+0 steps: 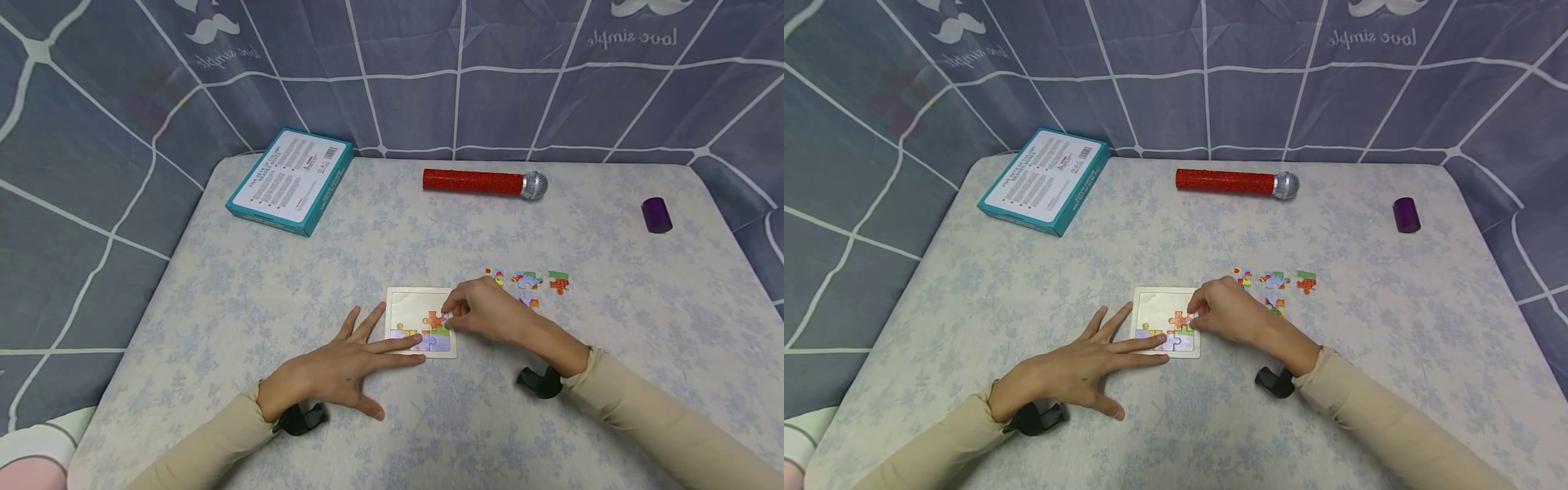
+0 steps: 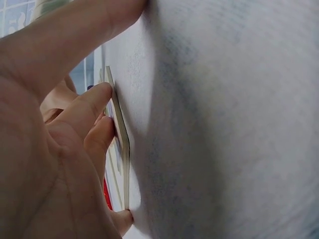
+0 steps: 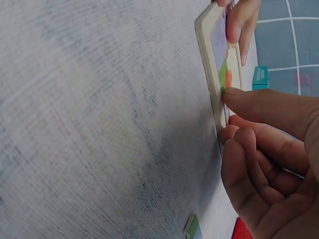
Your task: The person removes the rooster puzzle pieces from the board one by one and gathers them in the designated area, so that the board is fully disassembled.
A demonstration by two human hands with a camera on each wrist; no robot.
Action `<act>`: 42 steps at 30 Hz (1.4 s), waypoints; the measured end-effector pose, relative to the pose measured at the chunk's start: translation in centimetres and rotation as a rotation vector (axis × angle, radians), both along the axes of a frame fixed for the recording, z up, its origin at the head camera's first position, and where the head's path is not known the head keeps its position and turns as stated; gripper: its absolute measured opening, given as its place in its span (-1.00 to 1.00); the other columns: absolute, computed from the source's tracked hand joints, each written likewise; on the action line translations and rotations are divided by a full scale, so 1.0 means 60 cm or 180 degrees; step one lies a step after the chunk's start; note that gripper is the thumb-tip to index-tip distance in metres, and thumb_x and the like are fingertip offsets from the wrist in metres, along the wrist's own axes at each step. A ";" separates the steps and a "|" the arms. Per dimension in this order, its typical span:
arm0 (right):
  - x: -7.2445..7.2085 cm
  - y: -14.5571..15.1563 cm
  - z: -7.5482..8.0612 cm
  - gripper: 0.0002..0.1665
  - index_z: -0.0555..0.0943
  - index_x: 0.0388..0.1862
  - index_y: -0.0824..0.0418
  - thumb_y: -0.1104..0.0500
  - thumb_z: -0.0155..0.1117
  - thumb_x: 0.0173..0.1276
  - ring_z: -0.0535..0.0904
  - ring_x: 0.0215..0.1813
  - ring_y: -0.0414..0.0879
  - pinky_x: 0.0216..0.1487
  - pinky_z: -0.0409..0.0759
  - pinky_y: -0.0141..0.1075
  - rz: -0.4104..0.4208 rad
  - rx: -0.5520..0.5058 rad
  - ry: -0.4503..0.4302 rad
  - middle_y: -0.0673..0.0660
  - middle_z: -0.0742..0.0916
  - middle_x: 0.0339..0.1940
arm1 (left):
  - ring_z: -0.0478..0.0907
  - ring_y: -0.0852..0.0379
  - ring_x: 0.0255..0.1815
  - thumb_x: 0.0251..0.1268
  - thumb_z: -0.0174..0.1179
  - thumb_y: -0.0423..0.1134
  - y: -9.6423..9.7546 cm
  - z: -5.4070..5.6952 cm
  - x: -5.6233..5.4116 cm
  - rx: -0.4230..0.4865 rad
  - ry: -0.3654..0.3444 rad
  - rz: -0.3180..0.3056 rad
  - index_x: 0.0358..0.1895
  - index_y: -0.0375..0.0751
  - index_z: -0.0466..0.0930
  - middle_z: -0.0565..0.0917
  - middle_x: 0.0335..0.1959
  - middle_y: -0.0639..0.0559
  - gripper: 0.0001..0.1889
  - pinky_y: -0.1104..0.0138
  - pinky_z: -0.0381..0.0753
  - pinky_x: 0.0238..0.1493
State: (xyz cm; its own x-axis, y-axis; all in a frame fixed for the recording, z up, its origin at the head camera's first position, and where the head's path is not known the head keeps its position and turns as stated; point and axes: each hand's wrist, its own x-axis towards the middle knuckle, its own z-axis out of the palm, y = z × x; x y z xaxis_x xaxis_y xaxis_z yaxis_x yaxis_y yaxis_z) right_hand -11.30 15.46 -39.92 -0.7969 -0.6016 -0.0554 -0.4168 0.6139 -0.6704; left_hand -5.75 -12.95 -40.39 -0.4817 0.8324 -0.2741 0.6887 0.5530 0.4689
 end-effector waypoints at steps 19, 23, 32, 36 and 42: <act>-0.003 -0.003 0.006 -0.88 0.70 -0.45 0.15 0.34 0.46 0.14 0.53 -0.49 -0.25 -0.43 0.52 -0.35 -0.0157 -0.0129 -0.0151 -0.13 0.65 -0.58 | -0.62 -0.29 0.52 -0.02 0.41 0.27 0.002 0.002 -0.001 -0.0077 0.0042 -0.0003 0.55 0.41 0.03 -0.12 0.59 0.38 0.03 -0.34 -0.51 0.33; -0.003 0.000 0.009 -0.88 0.72 -0.44 0.12 0.33 0.43 0.18 0.54 -0.50 -0.21 -0.42 0.51 -0.34 -0.0218 -0.0256 -0.0339 -0.11 0.68 -0.57 | -0.62 -0.29 0.52 -0.02 0.41 0.26 0.002 0.004 -0.002 -0.0091 0.0030 -0.0009 0.55 0.41 0.03 -0.12 0.59 0.38 0.03 -0.34 -0.51 0.34; -0.004 0.008 0.005 -0.94 0.74 -0.40 0.10 0.26 0.46 0.17 0.55 -0.51 -0.16 -0.45 0.48 -0.35 -0.0344 -0.0381 -0.0704 -0.05 0.71 -0.55 | -0.62 -0.29 0.52 -0.02 0.41 0.26 0.003 0.005 -0.002 -0.0122 0.0013 -0.0004 0.55 0.41 0.04 -0.12 0.59 0.38 0.02 -0.33 -0.51 0.34; -0.007 0.014 -0.003 -0.96 0.74 -0.38 0.13 0.22 0.47 0.17 0.57 -0.50 -0.12 -0.46 0.50 -0.35 -0.0467 -0.0468 -0.0973 0.01 0.73 -0.52 | -0.62 -0.30 0.52 -0.03 0.41 0.27 0.004 0.004 -0.002 -0.0112 0.0028 -0.0025 0.55 0.40 0.04 -0.12 0.59 0.38 0.03 -0.34 -0.50 0.34; -0.008 0.032 0.002 -0.94 0.74 -0.34 0.15 0.20 0.44 0.20 0.64 -0.43 -0.03 -0.37 0.57 -0.28 -0.0594 -0.0537 -0.1198 0.07 0.76 -0.46 | -0.61 -0.31 0.52 -0.02 0.41 0.27 0.004 0.001 -0.002 -0.0070 0.0035 -0.0049 0.56 0.39 0.03 -0.15 0.60 0.37 0.03 -0.35 -0.50 0.33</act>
State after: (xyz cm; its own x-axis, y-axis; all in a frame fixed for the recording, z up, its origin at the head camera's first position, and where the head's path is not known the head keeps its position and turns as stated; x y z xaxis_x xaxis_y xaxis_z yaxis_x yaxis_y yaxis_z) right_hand -11.80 17.39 -39.79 -0.8358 -0.4750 -0.2755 -0.0174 0.5244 -0.8513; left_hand -5.88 -12.73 -40.31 -0.4719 0.8336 -0.2870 0.7024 0.5523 0.4490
